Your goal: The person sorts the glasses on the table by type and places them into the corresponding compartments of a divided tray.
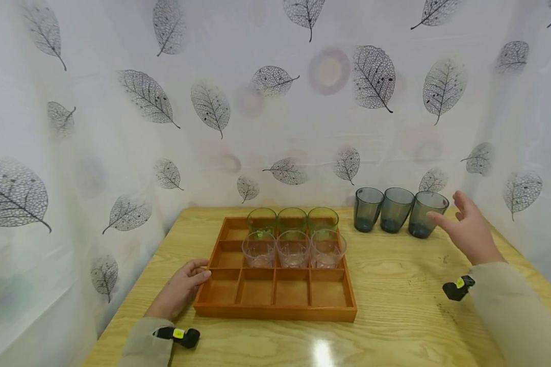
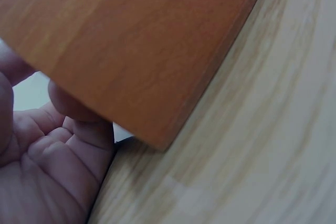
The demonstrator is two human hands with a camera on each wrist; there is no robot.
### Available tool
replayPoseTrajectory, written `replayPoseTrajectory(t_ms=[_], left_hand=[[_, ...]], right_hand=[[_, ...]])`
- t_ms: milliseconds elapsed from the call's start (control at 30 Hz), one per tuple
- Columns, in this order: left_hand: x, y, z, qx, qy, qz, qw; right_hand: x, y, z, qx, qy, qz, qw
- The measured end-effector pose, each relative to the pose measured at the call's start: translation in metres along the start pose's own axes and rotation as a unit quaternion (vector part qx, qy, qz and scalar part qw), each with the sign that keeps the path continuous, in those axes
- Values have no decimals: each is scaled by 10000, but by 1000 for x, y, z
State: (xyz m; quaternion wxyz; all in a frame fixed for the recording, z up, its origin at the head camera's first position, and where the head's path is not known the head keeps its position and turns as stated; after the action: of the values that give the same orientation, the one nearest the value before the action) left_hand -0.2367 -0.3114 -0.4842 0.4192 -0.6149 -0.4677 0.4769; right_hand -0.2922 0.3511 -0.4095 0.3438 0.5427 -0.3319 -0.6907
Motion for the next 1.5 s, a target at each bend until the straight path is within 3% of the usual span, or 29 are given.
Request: replayPoseTrajectory(t_ms=[300,667,967,1267,1500], left_hand=[[0,-1,-1,45,59,22,10000],[-1,-1,-2,105,74,-27,9999],[-1,-2,-3,10,10,-80,10000],[-1,0,-2,28,29,21,10000],[-1,0,-2,104,4,-16,9999]], right_hand=[[3,-11,27,43,132,351,9993],[14,-22,43,148,153,692,9974],[17,-29,50,361,220,649,9970],[20,-32,48,745,-89,486,9960],[23,-33,51,735,-90,391,9965]])
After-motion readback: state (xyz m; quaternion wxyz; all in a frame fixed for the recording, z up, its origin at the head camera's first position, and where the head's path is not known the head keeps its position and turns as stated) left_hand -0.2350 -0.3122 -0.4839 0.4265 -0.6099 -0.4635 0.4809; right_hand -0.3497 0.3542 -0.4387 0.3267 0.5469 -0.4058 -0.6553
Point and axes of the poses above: each hand's wrist, its own z-axis towards the middle knuckle, its own x-axis out of the palm, y = z × x, the point moved 1 cm from there along z, towards the middle knuckle, and after that the axes turned 3 degrees about z, right-handed, at the moved point
